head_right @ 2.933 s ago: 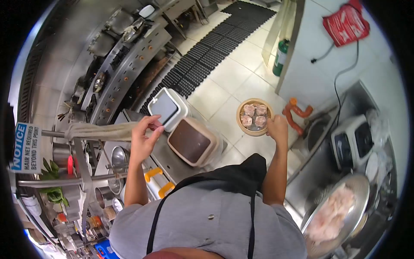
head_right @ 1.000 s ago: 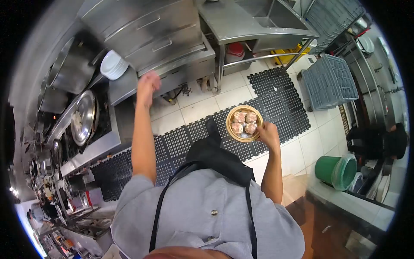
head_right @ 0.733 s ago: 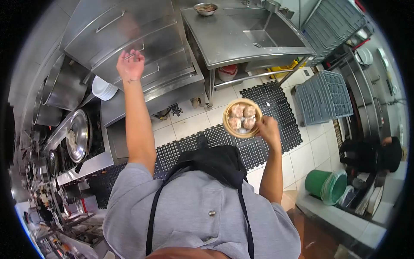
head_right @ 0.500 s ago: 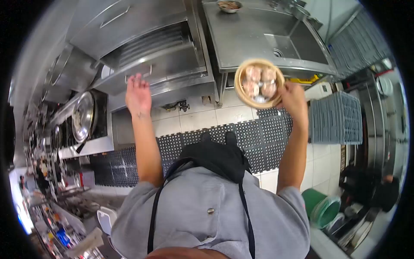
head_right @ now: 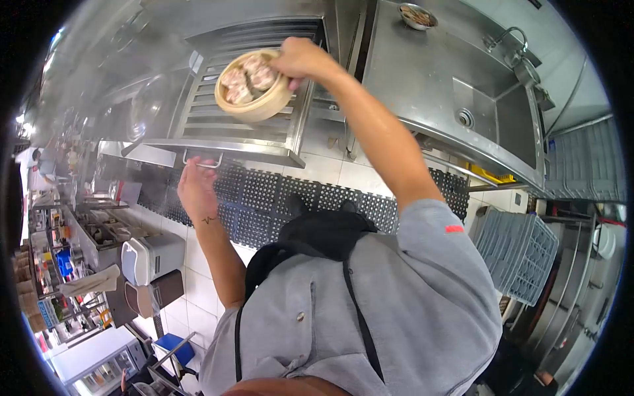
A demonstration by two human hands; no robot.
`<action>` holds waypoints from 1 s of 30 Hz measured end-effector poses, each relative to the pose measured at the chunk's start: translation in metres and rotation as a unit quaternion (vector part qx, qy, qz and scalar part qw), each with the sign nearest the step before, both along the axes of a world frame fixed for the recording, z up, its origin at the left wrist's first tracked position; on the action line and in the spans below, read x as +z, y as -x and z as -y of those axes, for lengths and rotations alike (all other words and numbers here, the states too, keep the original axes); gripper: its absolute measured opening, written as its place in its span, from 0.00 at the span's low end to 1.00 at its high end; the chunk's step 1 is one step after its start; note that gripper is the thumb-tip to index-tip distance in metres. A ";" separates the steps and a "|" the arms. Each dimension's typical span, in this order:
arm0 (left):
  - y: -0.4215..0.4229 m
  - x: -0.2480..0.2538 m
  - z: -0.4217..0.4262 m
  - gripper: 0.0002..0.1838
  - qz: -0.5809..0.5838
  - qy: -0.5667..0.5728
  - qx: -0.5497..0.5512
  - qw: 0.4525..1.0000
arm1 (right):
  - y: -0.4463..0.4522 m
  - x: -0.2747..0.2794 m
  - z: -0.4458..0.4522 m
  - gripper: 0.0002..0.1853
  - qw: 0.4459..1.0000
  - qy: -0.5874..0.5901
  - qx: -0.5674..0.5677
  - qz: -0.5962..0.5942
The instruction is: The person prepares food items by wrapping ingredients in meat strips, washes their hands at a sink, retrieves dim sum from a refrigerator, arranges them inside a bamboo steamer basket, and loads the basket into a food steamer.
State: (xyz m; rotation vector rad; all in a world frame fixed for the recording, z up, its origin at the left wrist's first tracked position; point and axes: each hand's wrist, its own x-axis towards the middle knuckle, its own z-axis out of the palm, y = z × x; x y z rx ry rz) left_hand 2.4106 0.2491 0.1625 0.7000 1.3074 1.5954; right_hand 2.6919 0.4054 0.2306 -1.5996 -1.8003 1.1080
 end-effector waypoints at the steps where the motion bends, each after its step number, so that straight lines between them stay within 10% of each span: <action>1: 0.005 0.001 -0.002 0.15 -0.003 0.000 0.004 1.000 | 0.009 -0.005 -0.006 0.17 1.000 0.011 0.015 0.006; 10: 0.013 0.004 -0.050 0.15 -0.031 0.006 -0.050 0.998 | -0.038 -0.045 0.055 0.15 0.945 -0.097 -0.215 -0.225; 17: -0.020 -0.007 -0.177 0.13 -0.007 -0.012 -0.189 0.982 | -0.135 -0.180 0.191 0.15 0.956 0.023 -0.292 -0.027; 30: -0.032 -0.037 -0.279 0.17 0.016 -0.007 -0.408 0.913 | -0.001 -0.217 0.325 0.11 0.898 0.074 -0.434 -0.016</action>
